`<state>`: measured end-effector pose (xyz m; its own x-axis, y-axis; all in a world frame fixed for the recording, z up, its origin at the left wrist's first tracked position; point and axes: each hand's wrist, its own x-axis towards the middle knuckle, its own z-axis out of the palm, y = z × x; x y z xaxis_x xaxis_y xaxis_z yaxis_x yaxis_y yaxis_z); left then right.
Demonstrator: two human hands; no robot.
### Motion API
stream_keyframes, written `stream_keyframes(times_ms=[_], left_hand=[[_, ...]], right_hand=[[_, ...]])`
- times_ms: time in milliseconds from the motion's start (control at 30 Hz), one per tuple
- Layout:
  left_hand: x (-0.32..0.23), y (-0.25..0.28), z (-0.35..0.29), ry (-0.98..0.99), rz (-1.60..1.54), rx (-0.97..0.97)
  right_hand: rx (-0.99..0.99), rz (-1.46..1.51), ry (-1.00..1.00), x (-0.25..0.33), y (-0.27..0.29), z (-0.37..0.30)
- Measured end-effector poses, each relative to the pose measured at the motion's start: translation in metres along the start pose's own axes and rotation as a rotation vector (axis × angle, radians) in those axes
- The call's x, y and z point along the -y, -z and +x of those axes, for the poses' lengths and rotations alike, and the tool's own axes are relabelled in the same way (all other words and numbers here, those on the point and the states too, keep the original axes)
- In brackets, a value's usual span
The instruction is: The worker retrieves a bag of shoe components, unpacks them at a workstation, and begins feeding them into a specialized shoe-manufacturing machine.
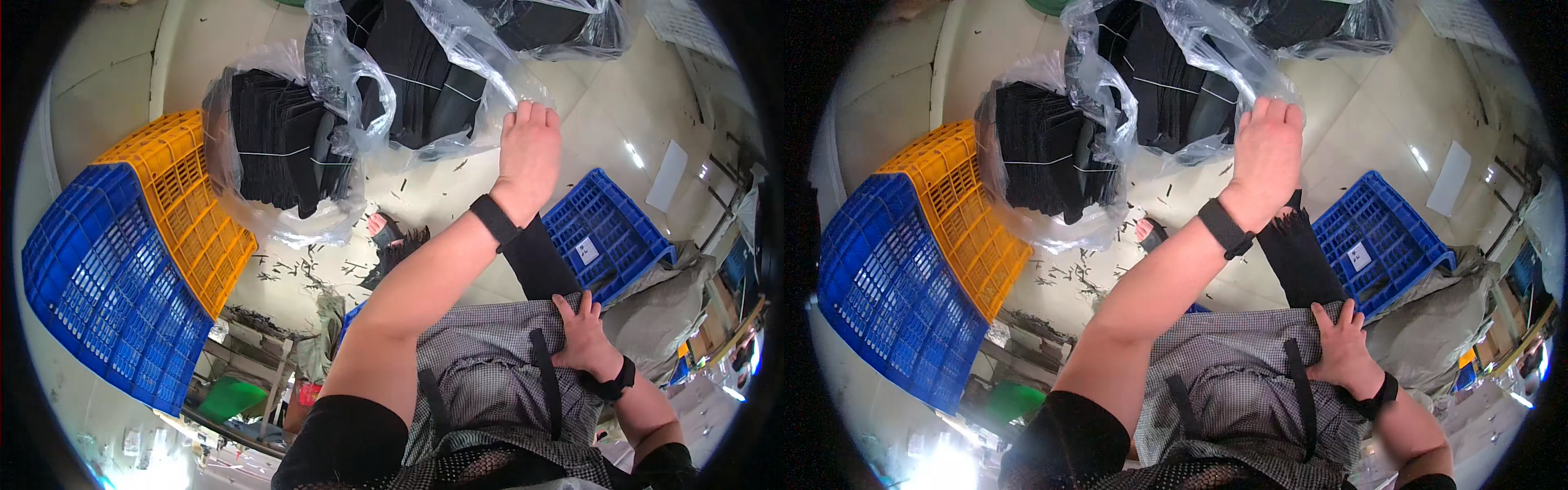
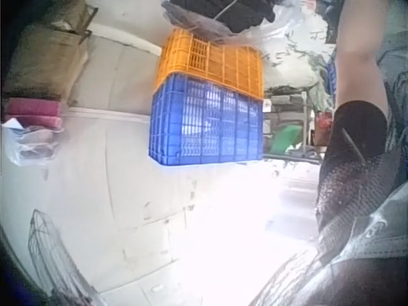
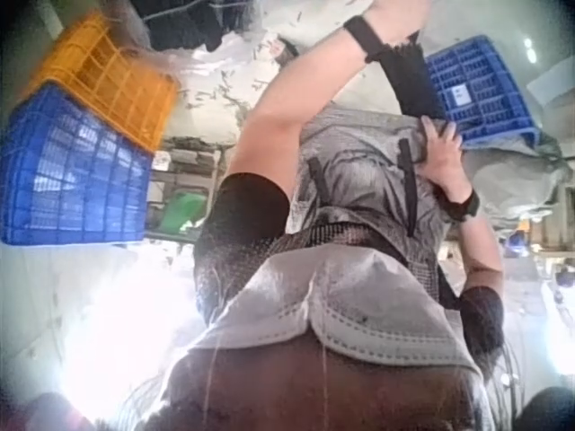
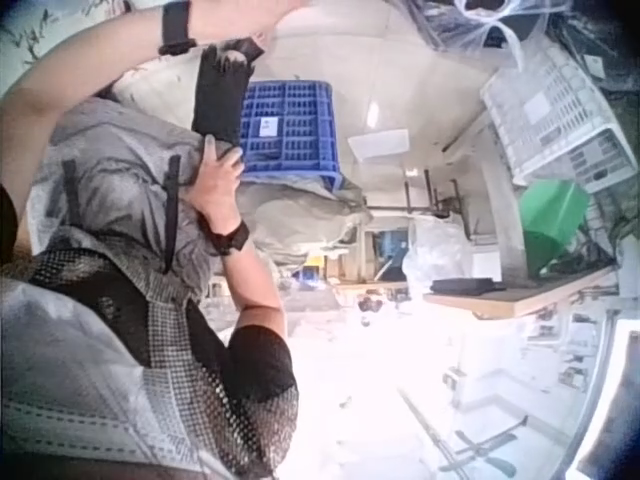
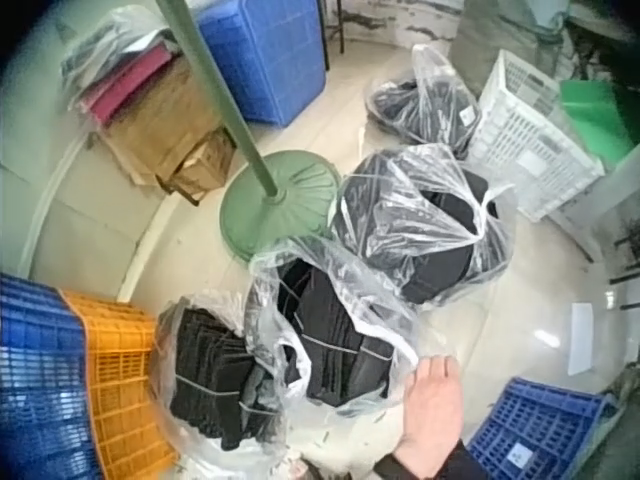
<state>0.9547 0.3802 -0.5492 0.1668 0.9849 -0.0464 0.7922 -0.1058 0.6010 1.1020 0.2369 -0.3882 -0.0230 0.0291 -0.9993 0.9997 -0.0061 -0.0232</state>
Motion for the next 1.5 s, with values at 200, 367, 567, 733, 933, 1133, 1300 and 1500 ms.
stream_keyframes(times_ms=[200,367,567,733,933,1133,1300,1500], left_hand=[[0.019,0.006,-0.016,0.006,0.074,-0.123],[0.055,0.011,-0.03,0.166,-0.268,0.013],[0.113,0.036,-0.018,0.245,0.244,-0.359],[0.19,0.033,0.013,0.88,-0.872,0.159],[0.159,0.033,0.019,0.873,-1.544,0.358],[0.109,0.082,0.027,0.86,-1.974,-0.167],[0.086,0.125,-0.035,0.971,-1.658,-0.021],[-0.019,0.153,-0.093,0.929,-0.98,0.21]], right_hand=[[-0.003,-0.005,-0.003,-0.004,0.003,0.001],[-0.009,-0.016,0.024,-0.002,-0.001,0.003],[-0.019,-0.01,0.005,-0.005,0.0,-0.001],[-0.031,-0.014,0.002,-0.004,-0.002,-0.002],[-0.057,0.017,0.028,-0.007,-0.009,-0.005],[0.008,0.072,0.006,-0.012,-0.026,-0.008],[-0.052,0.201,0.057,-0.031,-0.065,-0.01],[-0.099,0.262,0.243,-0.054,-0.104,-0.023]])
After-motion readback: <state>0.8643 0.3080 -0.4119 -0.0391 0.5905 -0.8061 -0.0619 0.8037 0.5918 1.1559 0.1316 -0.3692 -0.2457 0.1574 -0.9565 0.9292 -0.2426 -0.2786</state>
